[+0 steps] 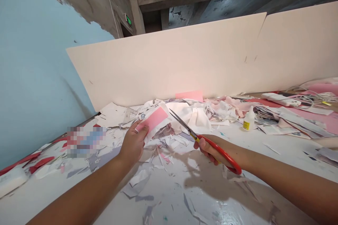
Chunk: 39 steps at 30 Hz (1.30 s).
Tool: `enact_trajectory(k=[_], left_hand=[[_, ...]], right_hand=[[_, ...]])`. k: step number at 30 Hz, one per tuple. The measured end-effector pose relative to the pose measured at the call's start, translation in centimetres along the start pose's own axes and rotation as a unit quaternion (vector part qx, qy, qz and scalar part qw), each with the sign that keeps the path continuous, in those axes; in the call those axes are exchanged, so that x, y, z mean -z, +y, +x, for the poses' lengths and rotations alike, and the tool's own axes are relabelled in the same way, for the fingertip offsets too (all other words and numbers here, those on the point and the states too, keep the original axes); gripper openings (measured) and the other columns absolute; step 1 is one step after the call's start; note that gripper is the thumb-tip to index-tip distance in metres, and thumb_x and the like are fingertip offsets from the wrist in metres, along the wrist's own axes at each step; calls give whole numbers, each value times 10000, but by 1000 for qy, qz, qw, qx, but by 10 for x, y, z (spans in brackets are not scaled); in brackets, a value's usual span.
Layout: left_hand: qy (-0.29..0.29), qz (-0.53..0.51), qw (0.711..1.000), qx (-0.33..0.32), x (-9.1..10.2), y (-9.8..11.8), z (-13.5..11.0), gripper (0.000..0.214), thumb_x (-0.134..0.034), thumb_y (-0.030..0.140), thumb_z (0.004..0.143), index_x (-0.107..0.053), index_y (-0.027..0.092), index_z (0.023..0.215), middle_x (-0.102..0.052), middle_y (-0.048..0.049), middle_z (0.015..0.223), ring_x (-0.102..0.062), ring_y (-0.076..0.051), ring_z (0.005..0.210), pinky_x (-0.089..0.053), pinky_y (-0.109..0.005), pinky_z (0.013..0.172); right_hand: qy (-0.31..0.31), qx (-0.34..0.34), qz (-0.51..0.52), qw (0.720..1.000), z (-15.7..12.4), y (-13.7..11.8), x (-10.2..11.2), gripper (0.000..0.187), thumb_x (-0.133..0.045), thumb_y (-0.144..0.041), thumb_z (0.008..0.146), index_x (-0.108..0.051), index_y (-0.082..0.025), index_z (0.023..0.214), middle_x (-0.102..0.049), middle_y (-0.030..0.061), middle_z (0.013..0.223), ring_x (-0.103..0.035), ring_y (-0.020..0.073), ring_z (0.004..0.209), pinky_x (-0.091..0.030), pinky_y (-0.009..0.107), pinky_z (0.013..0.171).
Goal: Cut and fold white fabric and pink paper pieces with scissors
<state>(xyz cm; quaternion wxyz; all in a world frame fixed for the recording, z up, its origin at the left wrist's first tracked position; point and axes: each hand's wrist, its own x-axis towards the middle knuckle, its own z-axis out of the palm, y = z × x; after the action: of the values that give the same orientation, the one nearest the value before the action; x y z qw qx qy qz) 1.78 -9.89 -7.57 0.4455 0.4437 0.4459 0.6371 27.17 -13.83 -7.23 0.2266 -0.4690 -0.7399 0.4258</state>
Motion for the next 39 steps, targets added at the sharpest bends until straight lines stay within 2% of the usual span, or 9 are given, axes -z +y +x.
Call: enact_trajectory(k=[3,9,20,24,31,39], left_hand=[[0,-4,1000,-6,-2,2,-4,518,-640,335,611,-455,212,1079,-514,45,591,-431,-41,393,-303,-148,370],[-11,-3,1000,-8,-2,2,-6,533,-643,339,609,-443,215,1088,-497,51,578,-432,-45,409,-342,-161,410],[-27,14,1000,-7,0,-2,-7,509,-642,351,607,-458,225,1064,-507,54,572,-452,-52,431,-360,-159,429],[-35,19,999,-9,0,-1,-8,511,-639,358,613,-454,218,1069,-501,51,567,-448,-55,427,-346,-161,421],[-21,27,999,-8,-1,0,-8,506,-651,362,594,-477,203,1042,-489,51,517,-441,-68,409,-326,-166,396],[-34,5,999,-7,-1,-1,-7,496,-649,353,604,-469,224,1048,-459,71,518,-406,-42,388,-333,-155,407]], right_hand=[[-1,6,-6,1000,0,3,-1,504,-250,-640,750,-441,-176,799,-375,-31,600,-375,84,482,-340,226,455],[-5,45,-3,999,4,6,-2,497,-249,-634,752,-378,-172,622,-420,1,648,-416,96,506,-359,238,465],[-3,37,11,999,3,2,-3,519,-263,-648,737,-463,-170,758,-364,-38,585,-355,78,458,-340,224,451],[-1,23,22,1000,3,0,-4,540,-273,-666,718,-463,-161,743,-344,-49,554,-318,64,428,-330,219,439],[7,23,31,999,3,-2,-6,507,-282,-653,729,-436,-172,689,-339,-56,532,-307,54,399,-309,210,414],[10,27,35,999,1,-5,-8,441,-336,-618,740,-367,-188,648,-302,-76,501,-292,48,382,-295,203,401]])
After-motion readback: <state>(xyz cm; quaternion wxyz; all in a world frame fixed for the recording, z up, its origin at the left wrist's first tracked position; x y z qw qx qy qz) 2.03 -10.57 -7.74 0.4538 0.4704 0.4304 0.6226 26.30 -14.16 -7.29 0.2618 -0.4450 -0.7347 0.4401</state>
